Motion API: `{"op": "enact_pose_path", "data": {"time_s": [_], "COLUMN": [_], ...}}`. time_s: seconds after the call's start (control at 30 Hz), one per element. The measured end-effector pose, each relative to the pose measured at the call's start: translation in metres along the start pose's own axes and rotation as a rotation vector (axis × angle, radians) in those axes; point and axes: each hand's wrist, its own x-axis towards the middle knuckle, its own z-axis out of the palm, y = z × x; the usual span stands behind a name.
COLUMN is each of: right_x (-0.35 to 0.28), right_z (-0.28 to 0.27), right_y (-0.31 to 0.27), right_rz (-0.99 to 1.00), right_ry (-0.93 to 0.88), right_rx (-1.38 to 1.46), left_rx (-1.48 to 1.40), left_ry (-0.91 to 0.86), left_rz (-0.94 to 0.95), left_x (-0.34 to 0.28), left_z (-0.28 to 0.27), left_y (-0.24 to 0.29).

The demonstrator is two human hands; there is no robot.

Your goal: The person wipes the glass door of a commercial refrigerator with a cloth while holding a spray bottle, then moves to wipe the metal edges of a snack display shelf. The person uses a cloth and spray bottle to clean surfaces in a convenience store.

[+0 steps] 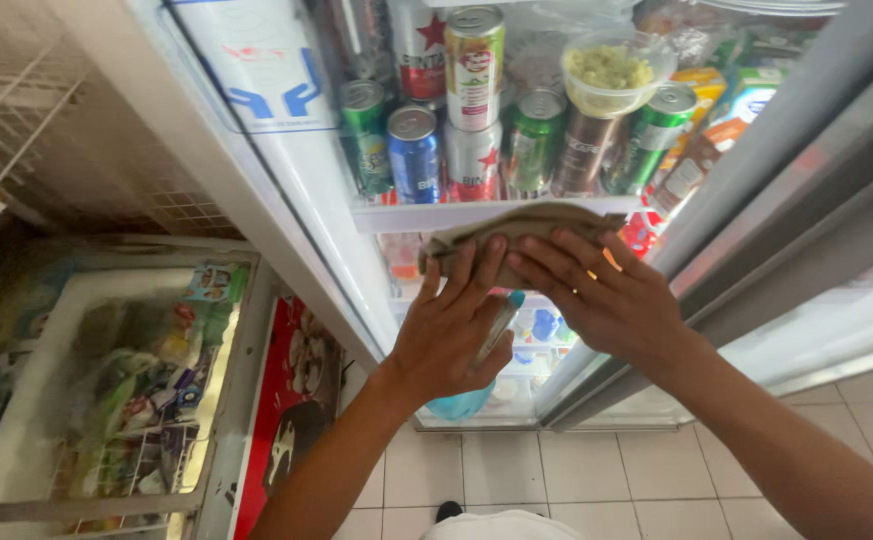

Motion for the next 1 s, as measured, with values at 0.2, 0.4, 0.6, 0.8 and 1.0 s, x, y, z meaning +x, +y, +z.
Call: {"op": "enact_pose_path", "data": {"time_s": [0.2,0.4,0.6,0.8,1.0], "right_x": [-0.018,-0.064,-0.074,-0.060,-0.054], "right_z": [-0.021,-0.014,-0.015,-0.023,0.018], "right_y": [0.049,0.007,-0.012,0.017,-0.006], "right_rz": [0.165,0.312,0.511,0.639,0.619], "right_ry": [0.025,-0.052,0.041,0.125,0.046], "right_rx": [-0.080,0.048,0.484,0.519,0.318], "left_rx": [-0.080,-0.142,-0.098,-0.044,0.049], "left_ry": [0.034,-0.136,-0.062,0.034,-0.069], "left_rz": [0.110,0.162,0.210,0.246,0.206], "left_x": [0.063,0.054,0.060,0.096,0.073], "left_z": [-0.019,0.026,0.046,0.028,0.029], "left_y": [0.011,0.033,0.037,0.046,0.037]}}
